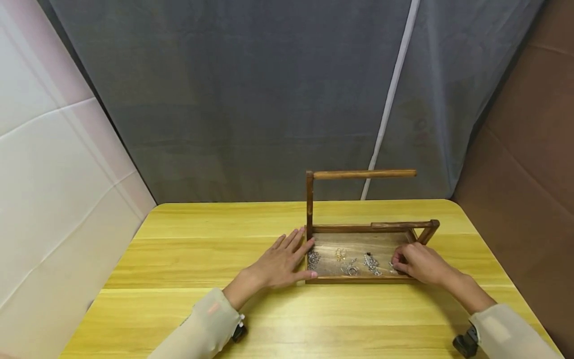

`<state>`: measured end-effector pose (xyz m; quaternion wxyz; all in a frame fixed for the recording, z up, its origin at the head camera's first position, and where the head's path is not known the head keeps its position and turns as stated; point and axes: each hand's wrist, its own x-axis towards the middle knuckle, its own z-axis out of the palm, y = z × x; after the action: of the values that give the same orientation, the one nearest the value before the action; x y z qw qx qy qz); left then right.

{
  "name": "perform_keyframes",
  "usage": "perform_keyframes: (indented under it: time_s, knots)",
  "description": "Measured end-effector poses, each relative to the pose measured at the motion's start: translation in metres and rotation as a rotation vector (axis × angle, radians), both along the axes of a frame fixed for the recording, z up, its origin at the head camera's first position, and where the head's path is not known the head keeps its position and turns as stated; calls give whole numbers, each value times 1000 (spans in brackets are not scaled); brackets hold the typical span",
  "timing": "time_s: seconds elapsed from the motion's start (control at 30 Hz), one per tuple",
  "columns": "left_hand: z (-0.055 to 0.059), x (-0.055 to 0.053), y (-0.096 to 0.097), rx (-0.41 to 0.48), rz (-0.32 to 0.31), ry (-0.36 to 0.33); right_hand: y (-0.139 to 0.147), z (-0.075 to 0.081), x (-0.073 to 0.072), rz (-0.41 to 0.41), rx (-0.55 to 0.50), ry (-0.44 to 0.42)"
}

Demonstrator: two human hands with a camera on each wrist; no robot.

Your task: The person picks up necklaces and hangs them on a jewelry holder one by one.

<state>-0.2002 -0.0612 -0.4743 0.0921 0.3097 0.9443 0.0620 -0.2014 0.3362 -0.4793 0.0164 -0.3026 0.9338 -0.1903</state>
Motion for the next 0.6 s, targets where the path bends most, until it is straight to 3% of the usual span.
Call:
perform_keyframes:
  time_s: [0.3,0.6]
  knots:
    - [1,1,0,-6,-1,-3,1,-3,0,8,-54,50]
    - [1,0,0,-3,2,-5,1,1,4,-11,-192,-52]
